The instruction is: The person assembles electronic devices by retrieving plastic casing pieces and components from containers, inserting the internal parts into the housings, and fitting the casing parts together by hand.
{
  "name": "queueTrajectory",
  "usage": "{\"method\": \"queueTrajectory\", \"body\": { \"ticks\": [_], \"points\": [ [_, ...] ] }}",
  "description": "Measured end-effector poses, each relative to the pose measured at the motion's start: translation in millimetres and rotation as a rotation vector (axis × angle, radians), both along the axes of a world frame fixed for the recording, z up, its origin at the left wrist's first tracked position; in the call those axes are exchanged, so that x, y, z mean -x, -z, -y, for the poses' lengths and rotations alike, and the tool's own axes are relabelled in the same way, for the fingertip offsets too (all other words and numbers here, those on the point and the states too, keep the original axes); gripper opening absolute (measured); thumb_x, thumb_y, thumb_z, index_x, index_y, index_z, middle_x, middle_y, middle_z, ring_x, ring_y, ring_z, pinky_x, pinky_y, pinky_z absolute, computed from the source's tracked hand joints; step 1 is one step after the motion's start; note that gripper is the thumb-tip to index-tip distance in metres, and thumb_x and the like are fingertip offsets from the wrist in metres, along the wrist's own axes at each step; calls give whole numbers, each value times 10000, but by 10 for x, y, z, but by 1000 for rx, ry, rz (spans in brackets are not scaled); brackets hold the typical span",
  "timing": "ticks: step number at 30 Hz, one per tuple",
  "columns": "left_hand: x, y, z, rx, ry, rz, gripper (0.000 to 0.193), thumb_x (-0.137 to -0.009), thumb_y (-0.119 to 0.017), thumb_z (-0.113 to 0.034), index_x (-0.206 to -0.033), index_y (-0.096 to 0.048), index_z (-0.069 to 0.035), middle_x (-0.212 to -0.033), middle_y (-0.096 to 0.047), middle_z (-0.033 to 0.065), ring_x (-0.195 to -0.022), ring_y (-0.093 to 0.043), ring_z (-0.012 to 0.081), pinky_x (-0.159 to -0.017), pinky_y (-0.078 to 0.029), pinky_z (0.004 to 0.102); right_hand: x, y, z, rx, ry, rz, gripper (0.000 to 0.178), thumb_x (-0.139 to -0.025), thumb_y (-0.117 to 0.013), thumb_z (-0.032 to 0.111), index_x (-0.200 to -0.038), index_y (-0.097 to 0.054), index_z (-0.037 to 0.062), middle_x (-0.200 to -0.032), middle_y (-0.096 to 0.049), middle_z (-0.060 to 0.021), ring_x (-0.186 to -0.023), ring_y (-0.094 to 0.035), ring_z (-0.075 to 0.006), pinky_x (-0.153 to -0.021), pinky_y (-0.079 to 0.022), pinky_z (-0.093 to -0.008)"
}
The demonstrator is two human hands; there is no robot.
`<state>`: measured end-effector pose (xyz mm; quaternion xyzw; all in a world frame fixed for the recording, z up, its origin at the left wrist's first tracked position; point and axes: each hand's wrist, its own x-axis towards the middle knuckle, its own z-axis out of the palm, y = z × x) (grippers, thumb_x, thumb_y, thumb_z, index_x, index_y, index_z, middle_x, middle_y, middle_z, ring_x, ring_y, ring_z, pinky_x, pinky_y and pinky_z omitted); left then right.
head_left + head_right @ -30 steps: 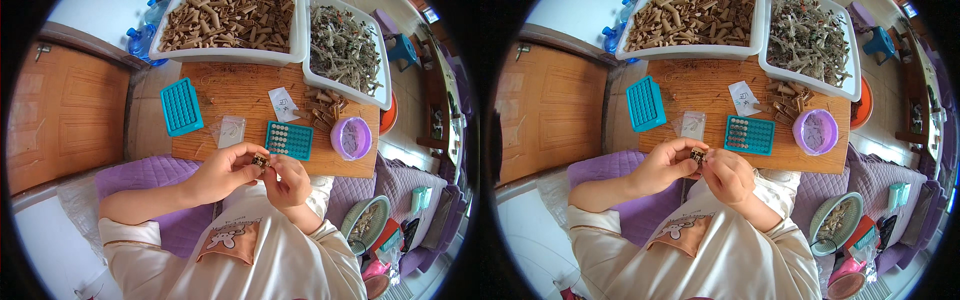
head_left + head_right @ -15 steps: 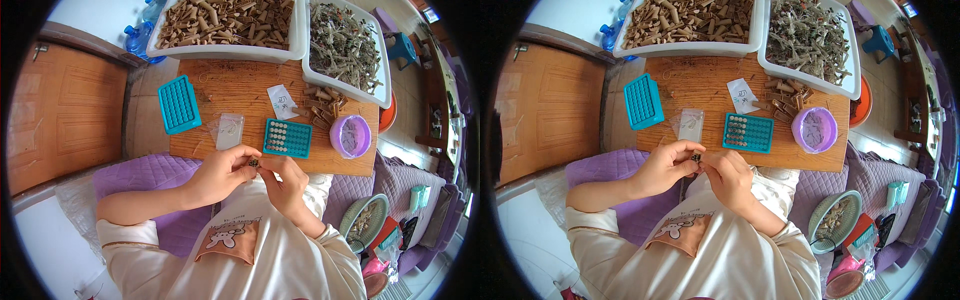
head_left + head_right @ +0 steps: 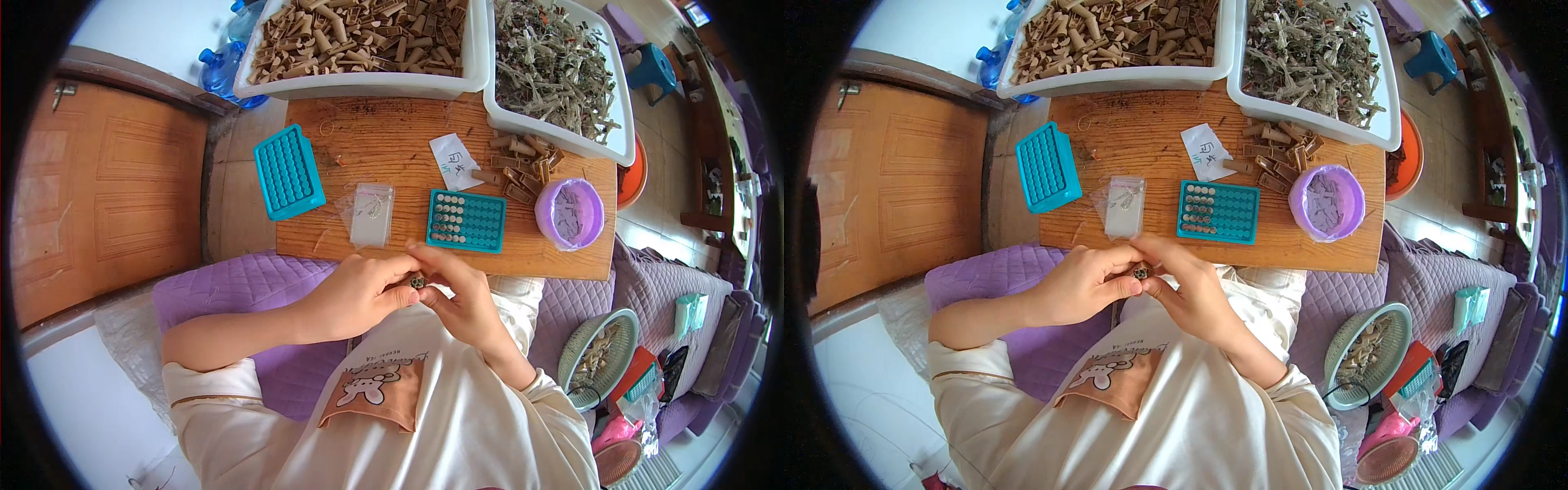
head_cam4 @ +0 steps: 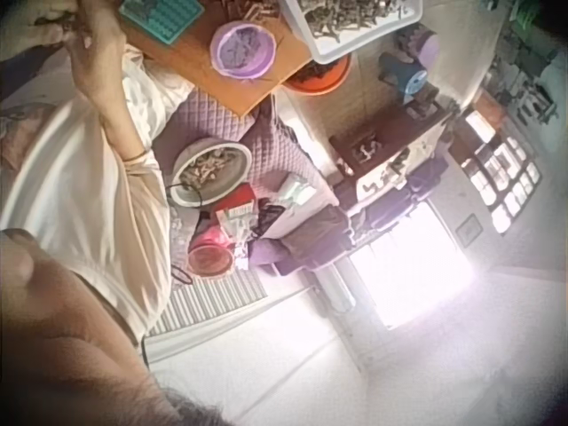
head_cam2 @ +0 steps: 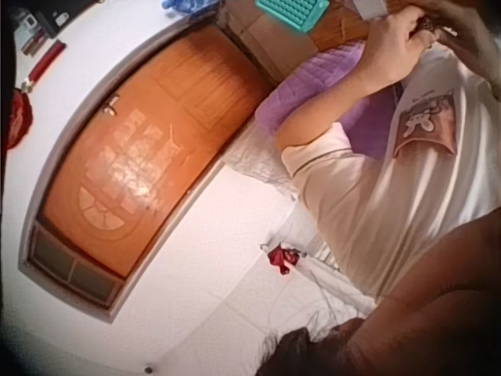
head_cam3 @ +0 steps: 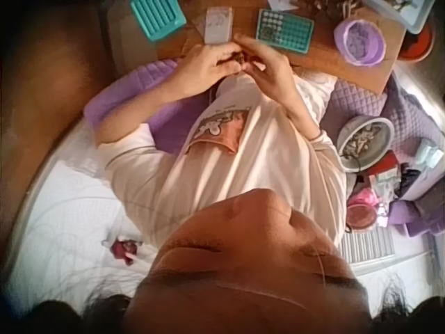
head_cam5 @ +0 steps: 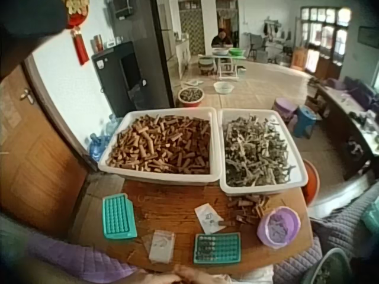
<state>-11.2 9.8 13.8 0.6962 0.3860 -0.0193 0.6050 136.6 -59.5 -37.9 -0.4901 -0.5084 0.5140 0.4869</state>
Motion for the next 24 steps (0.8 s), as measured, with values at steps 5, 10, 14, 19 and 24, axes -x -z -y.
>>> {"method": "queueTrajectory", "body": {
  "ticks": [5,10,14,19,24],
  "points": [
    [21,-21,-6,15,37,-16,184,-818,-524,-166,-891,-518,4,-652,-564,62,-589,-490,91,-551,-405,249,-51,8,17,42,-115,52,459,-722,-591,8,-1159,-452,27,-910,-592,-143,-756,-597,-194,-649,-475,-272],
    [48,34,8,99,-21,34,205,-837,-505,-192,-898,-515,3,-681,-583,57,-625,-522,89,-574,-423,246,-48,2,4,79,-121,37,440,-746,-591,66,-1163,-456,33,-879,-602,-143,-728,-598,-168,-641,-466,-253],
    [44,36,1,122,-42,44,214,-838,-505,-199,-902,-515,5,-697,-588,57,-639,-526,87,-576,-423,243,-53,39,8,93,-128,-48,424,-773,-576,119,-1169,-453,29,-882,-602,-130,-729,-576,-126,-656,-452,-239],
    [11,-8,12,70,-76,134,198,-826,-501,-173,-926,-517,-3,-693,-596,110,-620,-583,185,-540,-428,291,-12,50,36,119,-97,-224,404,-801,-550,152,-1172,-450,26,-913,-594,-106,-788,-548,-115,-700,-438,-237],
    [-12,-46,-2,126,-96,130,216,-844,-483,-183,-938,-505,10,-723,-586,88,-671,-580,141,-571,-446,261,14,34,22,144,-66,-308,386,-825,-518,156,-1179,-442,23,-934,-579,-68,-829,-515,-104,-737,-424,-238]
  ]
}}
